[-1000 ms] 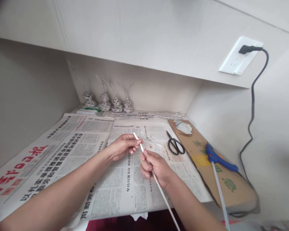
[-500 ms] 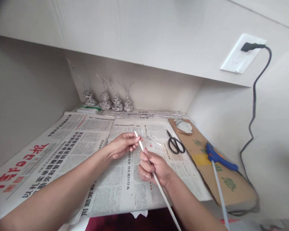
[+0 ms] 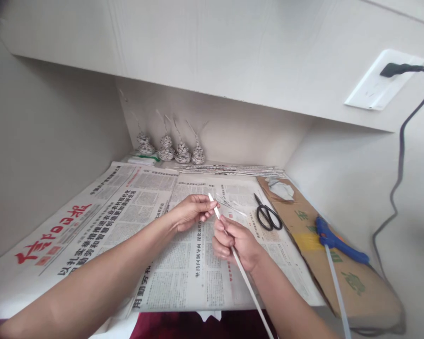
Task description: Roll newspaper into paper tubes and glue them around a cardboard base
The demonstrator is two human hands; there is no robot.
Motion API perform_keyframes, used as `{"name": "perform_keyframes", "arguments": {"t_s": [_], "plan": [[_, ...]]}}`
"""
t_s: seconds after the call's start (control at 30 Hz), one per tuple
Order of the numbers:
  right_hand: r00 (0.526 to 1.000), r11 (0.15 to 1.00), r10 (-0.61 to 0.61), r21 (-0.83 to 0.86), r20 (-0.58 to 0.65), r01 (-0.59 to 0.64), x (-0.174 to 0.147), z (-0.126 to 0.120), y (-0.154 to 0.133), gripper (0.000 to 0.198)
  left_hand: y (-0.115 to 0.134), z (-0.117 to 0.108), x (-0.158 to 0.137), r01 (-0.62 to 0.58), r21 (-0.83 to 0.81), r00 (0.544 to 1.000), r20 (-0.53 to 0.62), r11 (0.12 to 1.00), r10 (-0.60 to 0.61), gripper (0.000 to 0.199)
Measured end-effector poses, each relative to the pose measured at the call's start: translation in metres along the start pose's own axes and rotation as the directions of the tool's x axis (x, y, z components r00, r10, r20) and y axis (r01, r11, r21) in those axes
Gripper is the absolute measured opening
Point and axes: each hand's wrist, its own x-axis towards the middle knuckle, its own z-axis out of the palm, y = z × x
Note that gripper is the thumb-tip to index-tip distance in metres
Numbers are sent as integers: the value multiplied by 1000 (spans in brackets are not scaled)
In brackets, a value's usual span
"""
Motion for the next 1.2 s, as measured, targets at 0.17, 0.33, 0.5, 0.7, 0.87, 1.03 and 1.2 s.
{"name": "perform_keyframes", "arguments": {"t_s": [0.17, 0.33, 0.5, 0.7, 0.87, 1.03, 1.2], "plan": [[984, 992, -104, -89, -146, 92, 7, 0, 2, 29, -3, -2, 2, -15, 27, 1000, 2, 1000, 15, 36], [998, 967, 23, 252, 63, -39, 12, -1, -1, 31, -4, -4, 2, -14, -7, 999, 51, 1000, 15, 32], [1000, 996, -17, 91, -23, 19, 14, -1, 1, 31, -2, -5, 3, 1, -24, 999, 47, 1000, 1, 33], [940, 859, -271, -493, -209, 138, 12, -1, 4, 33, -3, -6, 4, 8, -5, 1000, 6, 1000, -8, 34], [1000, 1000, 1, 27, 26, -1, 8, -1, -5, 33, -3, -5, 3, -15, -8, 999, 49, 1000, 15, 33], [997, 992, 39, 117, 72, -48, 10, -2, -3, 31, -4, -7, 4, -30, -16, 998, 53, 999, 31, 31], [980, 971, -145, -208, -137, 114, 13, -1, 3, 31, -5, -7, 5, -36, 5, 999, 26, 999, 36, 31]]}}
